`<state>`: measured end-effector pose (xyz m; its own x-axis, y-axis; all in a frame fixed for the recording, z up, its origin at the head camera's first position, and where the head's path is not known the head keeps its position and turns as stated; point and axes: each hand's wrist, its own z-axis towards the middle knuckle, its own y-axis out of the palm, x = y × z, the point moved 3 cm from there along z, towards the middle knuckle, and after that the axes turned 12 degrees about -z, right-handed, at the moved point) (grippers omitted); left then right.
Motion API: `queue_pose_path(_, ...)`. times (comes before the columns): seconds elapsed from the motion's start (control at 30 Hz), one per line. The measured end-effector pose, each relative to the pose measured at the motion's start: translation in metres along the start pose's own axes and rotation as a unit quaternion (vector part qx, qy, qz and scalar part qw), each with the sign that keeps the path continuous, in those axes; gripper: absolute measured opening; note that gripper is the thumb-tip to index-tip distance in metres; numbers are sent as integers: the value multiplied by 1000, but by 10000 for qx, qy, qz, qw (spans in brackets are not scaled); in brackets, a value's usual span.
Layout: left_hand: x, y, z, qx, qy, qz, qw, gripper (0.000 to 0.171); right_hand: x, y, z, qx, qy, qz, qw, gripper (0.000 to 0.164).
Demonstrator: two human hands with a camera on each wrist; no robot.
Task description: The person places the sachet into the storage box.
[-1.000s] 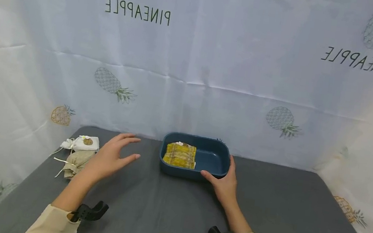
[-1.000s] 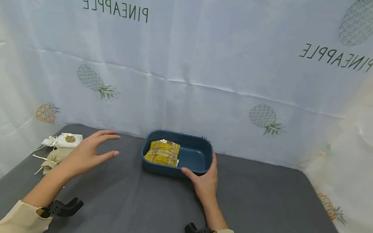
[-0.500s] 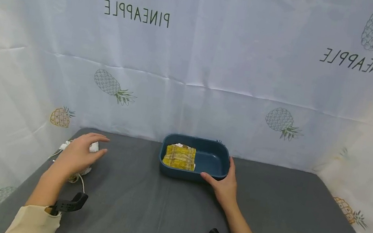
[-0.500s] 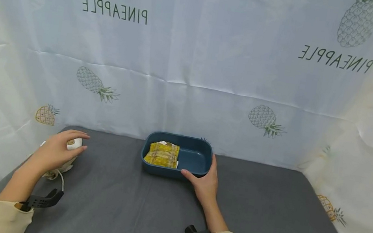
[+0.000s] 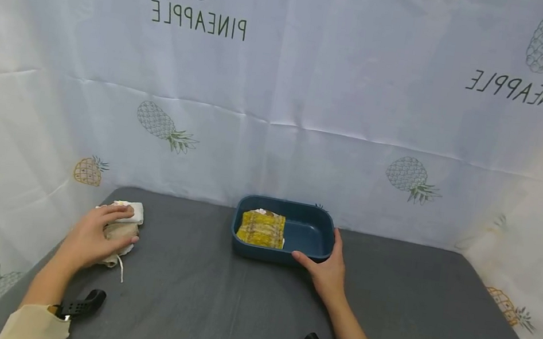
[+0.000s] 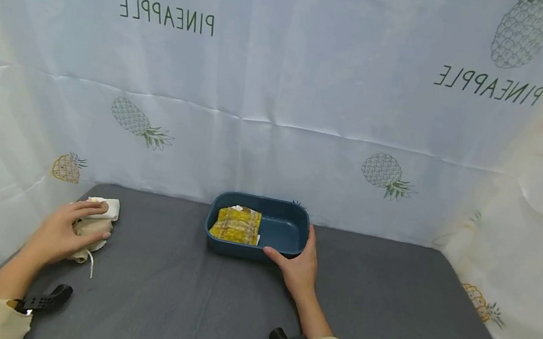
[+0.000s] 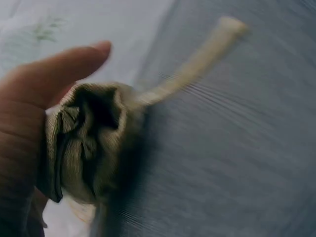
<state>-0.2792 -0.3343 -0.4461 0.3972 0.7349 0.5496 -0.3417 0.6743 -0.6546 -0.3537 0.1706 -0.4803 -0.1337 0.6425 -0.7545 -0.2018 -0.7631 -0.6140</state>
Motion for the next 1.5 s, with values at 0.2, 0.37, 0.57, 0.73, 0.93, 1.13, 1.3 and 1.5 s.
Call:
queue_pose_path(0.2,-15,9,-12,-298,-432,-697,9962,67,0,2,0,11,13,-36,10000,119)
queue_pose_path(0.37,-16,14,-13,-463,-495,-653,9956,75,-1,3,1,-5,14,-63,10000,120)
queue_pose_path(0.57,-11,19,-17,-441,-534,-799,9944,65,-1,6,-1,-13,0,-65,10000,119)
queue_pose_path(0.73,-1,28,-16,-396,-239,-721,9963,59,1,7,-2,-18,0,-115,9999,120)
queue_pose_path(0.93,16,44,-8,-535,-17,-667,9963,61,-1,6,-1,-37,3,-87,10000,119)
queue_pose_path(1.13,26,55,-2,-671,-234,-291,9970,69,-4,5,0,6,-11,-1,10000,119)
queue_pose_path(1.3,29,63,4,-630,-325,-167,9973,72,-1,3,0,35,27,30,10000,119)
queue_pose_path(1.5,41,81,9,-720,-329,-336,9963,72,-1,1,1,-21,73,-24,10000,120)
